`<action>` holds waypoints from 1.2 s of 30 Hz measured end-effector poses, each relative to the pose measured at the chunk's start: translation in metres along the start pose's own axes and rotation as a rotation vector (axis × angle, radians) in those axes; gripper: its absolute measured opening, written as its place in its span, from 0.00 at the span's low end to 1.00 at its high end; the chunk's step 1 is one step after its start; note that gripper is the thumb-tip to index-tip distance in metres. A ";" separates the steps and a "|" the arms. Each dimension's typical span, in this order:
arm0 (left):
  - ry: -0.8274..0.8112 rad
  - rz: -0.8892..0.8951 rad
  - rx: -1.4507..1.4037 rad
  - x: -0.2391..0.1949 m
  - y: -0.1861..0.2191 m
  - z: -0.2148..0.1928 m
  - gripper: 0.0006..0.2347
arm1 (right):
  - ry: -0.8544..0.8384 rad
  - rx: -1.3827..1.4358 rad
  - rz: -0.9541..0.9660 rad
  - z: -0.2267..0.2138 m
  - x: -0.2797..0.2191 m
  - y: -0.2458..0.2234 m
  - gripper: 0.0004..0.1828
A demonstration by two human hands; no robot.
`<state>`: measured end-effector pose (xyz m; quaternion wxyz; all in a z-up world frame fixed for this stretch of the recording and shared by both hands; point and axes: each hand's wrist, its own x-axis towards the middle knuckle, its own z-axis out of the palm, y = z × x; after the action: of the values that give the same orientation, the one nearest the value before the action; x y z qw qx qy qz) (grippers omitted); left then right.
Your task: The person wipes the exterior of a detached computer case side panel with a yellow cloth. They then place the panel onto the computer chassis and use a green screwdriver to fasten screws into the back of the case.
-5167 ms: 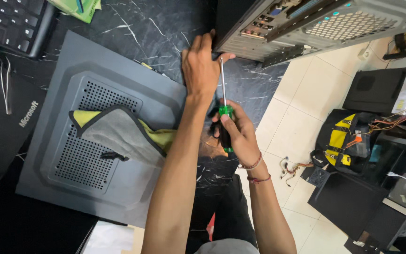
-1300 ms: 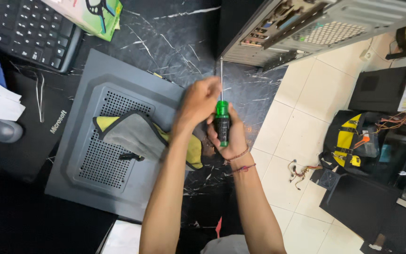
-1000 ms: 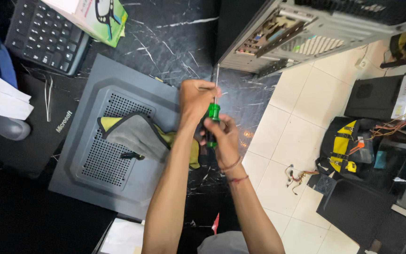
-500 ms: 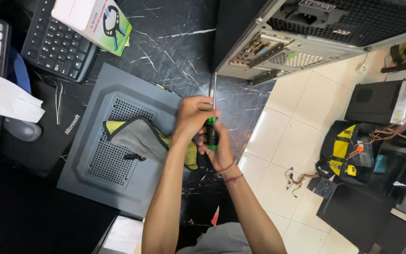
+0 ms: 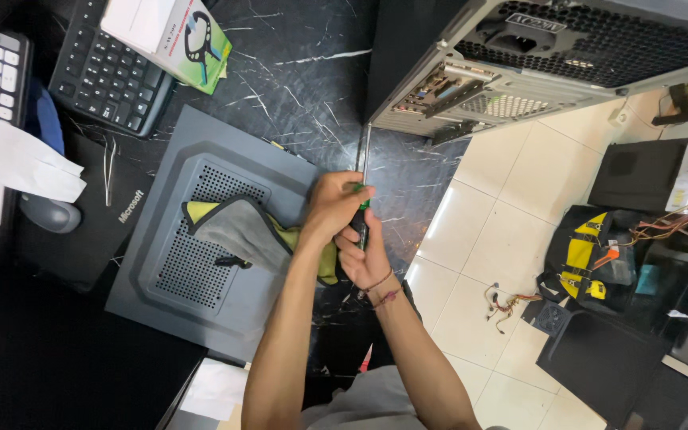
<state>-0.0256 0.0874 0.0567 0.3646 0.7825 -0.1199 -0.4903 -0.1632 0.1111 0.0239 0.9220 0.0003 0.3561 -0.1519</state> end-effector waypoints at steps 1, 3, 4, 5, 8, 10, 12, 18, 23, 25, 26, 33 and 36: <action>0.000 0.001 -0.002 -0.006 0.003 0.001 0.20 | 0.000 -0.002 -0.001 0.007 -0.001 0.000 0.26; 0.112 0.057 -0.085 -0.020 0.007 0.002 0.21 | 0.151 -0.228 -0.216 0.020 -0.003 0.003 0.18; 0.111 0.055 -0.085 -0.019 0.004 0.002 0.21 | 0.154 -0.227 -0.215 0.016 -0.003 0.008 0.18; 0.130 0.105 -0.095 -0.017 0.002 0.003 0.22 | 0.274 -0.364 -0.369 0.012 -0.001 0.013 0.15; 0.114 0.157 -0.078 -0.024 0.016 -0.004 0.24 | 0.416 -0.445 -0.484 0.013 0.005 0.015 0.13; 0.077 0.149 -0.050 -0.023 0.007 -0.003 0.25 | 0.442 -0.386 -0.438 0.010 0.001 0.012 0.16; -0.181 -0.073 -0.199 -0.002 -0.021 0.000 0.26 | 0.137 -0.037 -0.152 0.004 0.001 0.005 0.26; 0.047 0.003 -0.216 0.004 -0.020 -0.010 0.28 | 0.261 -0.341 -0.311 0.013 -0.013 0.007 0.23; 0.091 0.059 -0.060 -0.025 0.018 -0.020 0.29 | 0.261 -0.297 -0.257 -0.001 -0.010 0.024 0.28; 0.020 0.019 -0.016 -0.034 0.022 -0.026 0.31 | 0.175 -0.255 -0.104 0.012 -0.017 0.016 0.40; -0.077 -0.020 -0.142 -0.038 0.021 -0.027 0.27 | 0.142 -0.150 -0.082 0.015 -0.018 0.012 0.37; 0.019 -0.047 -0.111 -0.044 0.029 -0.022 0.28 | 0.263 -0.425 -0.314 0.002 -0.010 0.006 0.37; 0.018 0.041 -0.058 -0.013 -0.004 -0.005 0.31 | 0.253 -0.468 -0.368 -0.014 -0.005 0.005 0.28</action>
<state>-0.0282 0.0994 0.0641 0.3979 0.7734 -0.1183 -0.4790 -0.1747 0.1189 0.0165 0.8025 -0.2575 0.4872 -0.2287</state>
